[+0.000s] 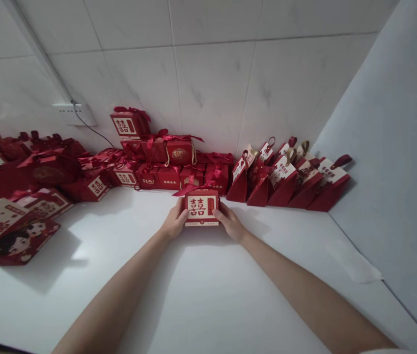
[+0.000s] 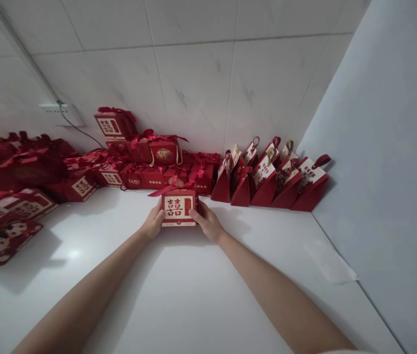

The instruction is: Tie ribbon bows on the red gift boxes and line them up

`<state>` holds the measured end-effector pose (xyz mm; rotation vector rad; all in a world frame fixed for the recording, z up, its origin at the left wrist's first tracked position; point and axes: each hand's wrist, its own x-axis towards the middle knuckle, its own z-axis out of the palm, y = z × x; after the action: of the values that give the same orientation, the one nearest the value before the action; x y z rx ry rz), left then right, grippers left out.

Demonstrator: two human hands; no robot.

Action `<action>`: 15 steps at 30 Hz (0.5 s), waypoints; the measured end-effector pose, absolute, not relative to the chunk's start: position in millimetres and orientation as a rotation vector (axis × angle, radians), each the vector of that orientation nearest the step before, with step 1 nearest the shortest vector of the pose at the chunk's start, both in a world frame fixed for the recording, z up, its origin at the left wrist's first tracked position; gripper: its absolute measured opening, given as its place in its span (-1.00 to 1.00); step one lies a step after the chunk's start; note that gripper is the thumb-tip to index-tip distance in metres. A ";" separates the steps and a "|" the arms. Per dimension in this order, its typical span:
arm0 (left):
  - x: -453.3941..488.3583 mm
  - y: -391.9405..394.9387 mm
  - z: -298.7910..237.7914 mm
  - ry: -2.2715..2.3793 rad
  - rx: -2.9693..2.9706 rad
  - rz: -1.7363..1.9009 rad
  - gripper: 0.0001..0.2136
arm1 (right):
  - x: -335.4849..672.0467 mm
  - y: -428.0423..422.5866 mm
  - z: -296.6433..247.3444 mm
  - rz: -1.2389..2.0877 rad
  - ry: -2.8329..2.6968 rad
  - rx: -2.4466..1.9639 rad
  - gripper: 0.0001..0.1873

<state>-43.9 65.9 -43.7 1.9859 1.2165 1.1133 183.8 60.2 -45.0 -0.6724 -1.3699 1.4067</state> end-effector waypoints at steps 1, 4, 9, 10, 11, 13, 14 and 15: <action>-44.4 66.3 -44.9 1.189 1.995 1.117 -0.30 | 184.3 60.0 -44.4 1.405 -1.372 -0.665 -0.49; -45.8 66.6 -46.4 1.118 2.006 1.123 -0.29 | 186.0 58.8 -43.5 1.400 -1.384 -0.659 -0.51; -47.3 67.1 -47.9 1.040 1.950 1.144 -0.28 | 183.9 56.3 -50.5 1.403 -1.408 -0.684 -0.48; -47.8 67.5 -48.5 1.039 1.940 1.146 -0.28 | 182.7 55.8 -52.2 1.403 -1.417 -0.684 -0.47; -48.3 67.9 -49.2 1.044 1.931 1.152 -0.27 | 181.8 55.4 -52.9 1.396 -1.428 -0.688 -0.46; -49.5 68.8 -50.9 1.061 1.910 1.168 -0.27 | 183.1 55.6 -48.9 1.315 -1.455 -0.740 -0.41; -50.1 69.4 -51.9 1.068 1.890 1.179 -0.27 | 186.1 56.4 -43.4 1.217 -1.454 -0.792 -0.39; -50.6 69.9 -52.9 1.075 1.862 1.193 -0.27 | 190.7 57.8 -35.7 1.087 -1.432 -0.851 -0.40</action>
<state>-50.6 69.9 -52.9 1.8622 1.0747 1.1930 190.7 57.8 -35.7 -0.8510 -1.4324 1.0865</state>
